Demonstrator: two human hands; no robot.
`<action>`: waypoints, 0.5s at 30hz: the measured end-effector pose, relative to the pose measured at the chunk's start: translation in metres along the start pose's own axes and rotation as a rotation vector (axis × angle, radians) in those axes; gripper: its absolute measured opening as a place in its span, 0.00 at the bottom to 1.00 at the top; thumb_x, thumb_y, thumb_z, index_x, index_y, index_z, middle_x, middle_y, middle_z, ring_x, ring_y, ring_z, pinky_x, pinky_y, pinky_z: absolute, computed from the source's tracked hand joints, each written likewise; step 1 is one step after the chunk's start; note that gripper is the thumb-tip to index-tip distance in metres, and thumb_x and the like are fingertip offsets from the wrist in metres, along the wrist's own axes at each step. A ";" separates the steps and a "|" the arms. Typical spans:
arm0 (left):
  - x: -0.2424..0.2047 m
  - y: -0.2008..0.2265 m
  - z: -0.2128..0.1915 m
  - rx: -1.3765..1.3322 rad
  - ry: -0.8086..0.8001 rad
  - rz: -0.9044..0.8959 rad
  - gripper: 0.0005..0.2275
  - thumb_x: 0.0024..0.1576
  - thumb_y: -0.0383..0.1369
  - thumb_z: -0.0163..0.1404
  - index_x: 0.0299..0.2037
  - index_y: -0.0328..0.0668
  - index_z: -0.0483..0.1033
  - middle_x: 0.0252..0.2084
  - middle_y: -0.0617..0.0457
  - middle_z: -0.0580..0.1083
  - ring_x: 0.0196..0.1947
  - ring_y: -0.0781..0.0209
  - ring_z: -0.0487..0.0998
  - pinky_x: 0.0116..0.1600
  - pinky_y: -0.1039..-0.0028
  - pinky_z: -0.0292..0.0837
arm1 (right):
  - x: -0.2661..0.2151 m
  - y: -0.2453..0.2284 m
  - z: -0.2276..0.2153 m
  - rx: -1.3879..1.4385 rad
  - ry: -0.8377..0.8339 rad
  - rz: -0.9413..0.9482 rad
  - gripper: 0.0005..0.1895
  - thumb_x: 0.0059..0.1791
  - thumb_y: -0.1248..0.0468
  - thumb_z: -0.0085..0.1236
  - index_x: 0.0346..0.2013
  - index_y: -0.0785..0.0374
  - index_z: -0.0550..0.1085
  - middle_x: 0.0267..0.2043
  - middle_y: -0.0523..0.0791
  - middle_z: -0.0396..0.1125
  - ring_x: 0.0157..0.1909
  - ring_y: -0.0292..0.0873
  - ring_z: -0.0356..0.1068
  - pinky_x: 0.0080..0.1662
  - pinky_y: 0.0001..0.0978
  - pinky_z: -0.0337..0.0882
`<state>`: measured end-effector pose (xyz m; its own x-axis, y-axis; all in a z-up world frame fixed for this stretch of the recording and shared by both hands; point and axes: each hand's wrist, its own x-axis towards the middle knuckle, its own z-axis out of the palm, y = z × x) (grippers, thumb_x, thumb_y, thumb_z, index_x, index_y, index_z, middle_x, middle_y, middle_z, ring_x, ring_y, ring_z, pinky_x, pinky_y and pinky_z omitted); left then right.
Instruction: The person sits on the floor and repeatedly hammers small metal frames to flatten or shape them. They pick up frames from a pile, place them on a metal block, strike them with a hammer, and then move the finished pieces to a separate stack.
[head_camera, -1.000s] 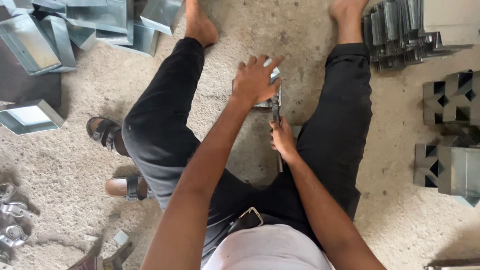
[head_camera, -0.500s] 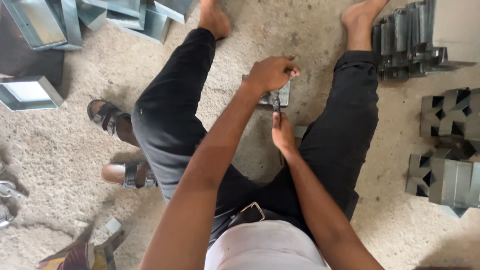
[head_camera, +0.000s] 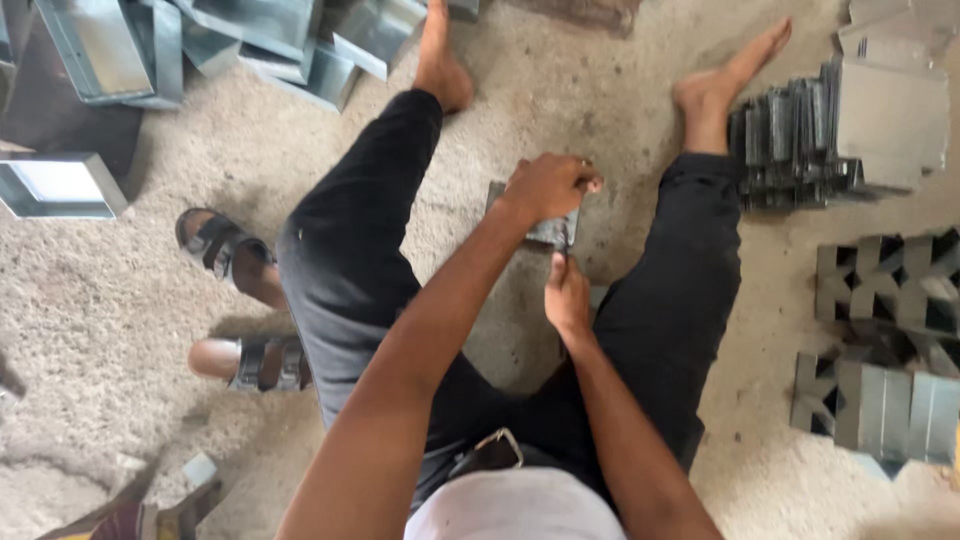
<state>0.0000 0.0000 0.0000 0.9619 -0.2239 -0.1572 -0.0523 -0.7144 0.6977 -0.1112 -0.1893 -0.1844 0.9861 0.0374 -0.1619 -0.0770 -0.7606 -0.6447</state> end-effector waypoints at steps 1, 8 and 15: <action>0.000 0.003 0.000 0.014 -0.013 -0.002 0.12 0.60 0.36 0.45 0.48 0.64 0.82 0.53 0.65 0.78 0.57 0.55 0.77 0.62 0.35 0.60 | 0.010 -0.002 -0.001 0.004 -0.066 0.026 0.34 0.59 0.40 0.31 0.44 0.70 0.72 0.38 0.64 0.70 0.43 0.72 0.67 0.45 0.60 0.66; -0.011 -0.001 0.021 0.089 -0.016 -0.009 0.14 0.61 0.40 0.44 0.53 0.67 0.80 0.59 0.60 0.75 0.60 0.50 0.74 0.66 0.41 0.59 | -0.007 0.002 -0.003 0.029 0.037 -0.061 0.35 0.60 0.41 0.30 0.47 0.71 0.72 0.39 0.64 0.69 0.41 0.72 0.67 0.43 0.61 0.65; 0.010 -0.012 0.018 0.361 0.066 0.201 0.14 0.61 0.41 0.45 0.55 0.66 0.78 0.64 0.54 0.71 0.66 0.48 0.68 0.67 0.39 0.53 | -0.002 -0.003 0.004 0.068 0.028 -0.067 0.35 0.59 0.40 0.30 0.44 0.69 0.73 0.38 0.61 0.71 0.43 0.70 0.69 0.45 0.59 0.67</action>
<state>0.0049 -0.0053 -0.0230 0.9375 -0.3478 0.0106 -0.3201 -0.8501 0.4181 -0.1131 -0.1844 -0.1847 0.9930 0.0681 -0.0961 -0.0192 -0.7113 -0.7026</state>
